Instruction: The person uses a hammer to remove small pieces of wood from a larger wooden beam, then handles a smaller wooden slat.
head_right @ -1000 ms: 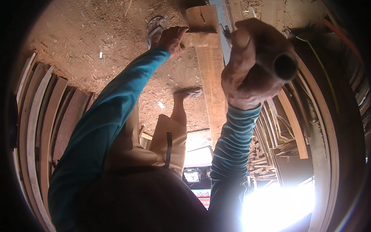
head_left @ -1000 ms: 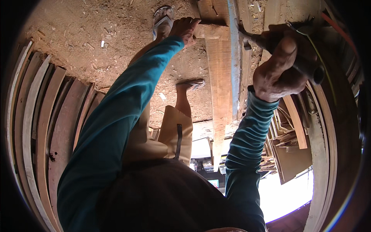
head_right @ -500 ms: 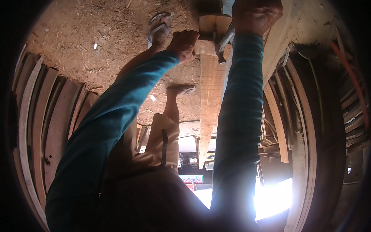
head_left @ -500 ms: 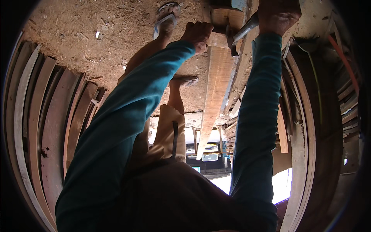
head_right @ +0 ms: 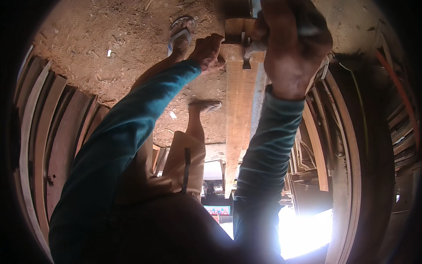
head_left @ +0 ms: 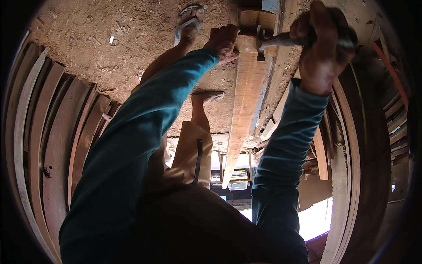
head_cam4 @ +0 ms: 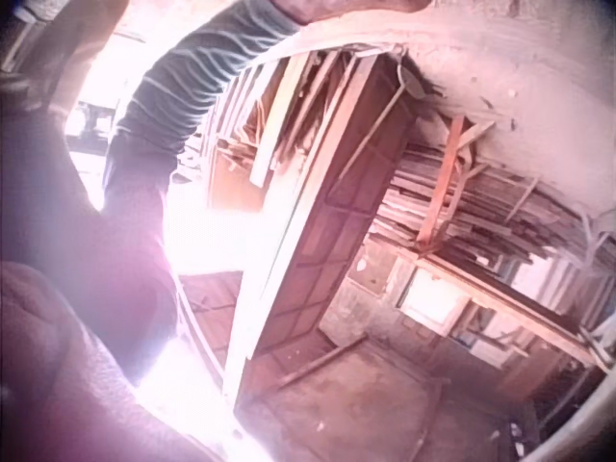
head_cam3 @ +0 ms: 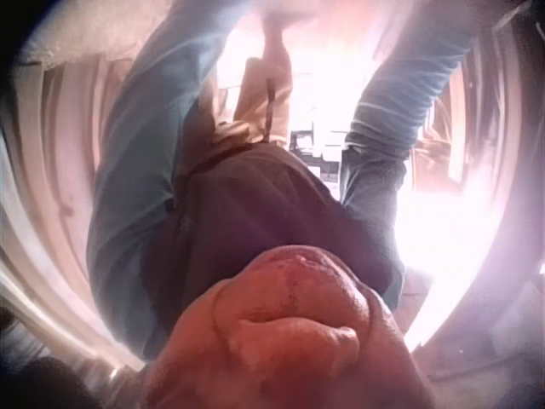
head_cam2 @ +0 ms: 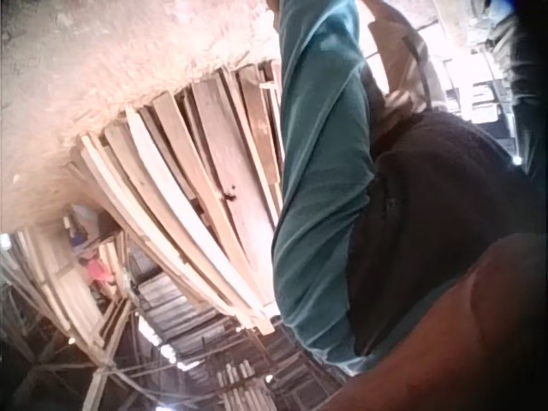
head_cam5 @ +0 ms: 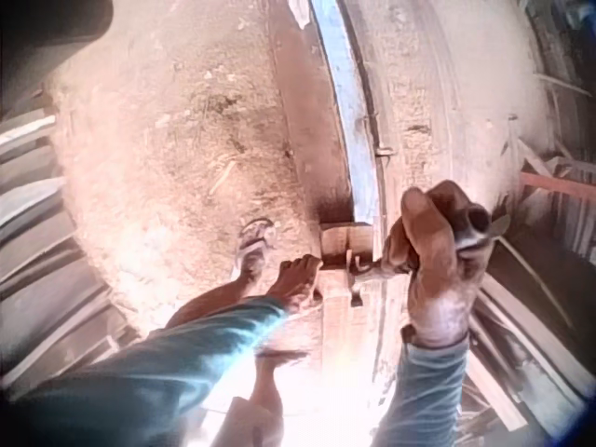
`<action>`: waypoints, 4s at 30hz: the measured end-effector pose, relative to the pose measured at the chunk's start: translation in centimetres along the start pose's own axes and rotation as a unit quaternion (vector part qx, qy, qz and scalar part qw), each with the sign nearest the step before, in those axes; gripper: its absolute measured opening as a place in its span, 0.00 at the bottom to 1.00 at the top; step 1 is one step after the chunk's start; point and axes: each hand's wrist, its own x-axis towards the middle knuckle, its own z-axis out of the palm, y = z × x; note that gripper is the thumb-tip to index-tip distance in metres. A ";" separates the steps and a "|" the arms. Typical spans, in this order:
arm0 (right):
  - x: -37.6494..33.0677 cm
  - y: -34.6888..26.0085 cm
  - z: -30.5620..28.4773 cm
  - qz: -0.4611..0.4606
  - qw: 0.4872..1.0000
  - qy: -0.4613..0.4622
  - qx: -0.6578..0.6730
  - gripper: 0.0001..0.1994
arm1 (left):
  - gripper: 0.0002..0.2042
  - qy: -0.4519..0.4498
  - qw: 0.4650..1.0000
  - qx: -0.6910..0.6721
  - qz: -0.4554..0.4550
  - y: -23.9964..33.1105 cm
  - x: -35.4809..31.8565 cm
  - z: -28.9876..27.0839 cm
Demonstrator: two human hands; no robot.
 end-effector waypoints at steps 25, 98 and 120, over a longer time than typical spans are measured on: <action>-8.9 -3.7 1.4 0.021 0.979 0.193 0.059 0.07 | 0.49 -0.082 0.987 0.128 0.047 2.7 0.7 -0.7; -21.3 -4.2 -2.6 -0.052 0.962 0.238 0.123 0.07 | 0.42 0.004 0.971 0.139 0.193 1.8 0.3 -0.1; -61.4 -30.4 -5.8 -0.052 0.949 0.269 0.156 0.11 | 0.36 -0.266 0.836 0.313 0.363 24.5 -37.3 4.9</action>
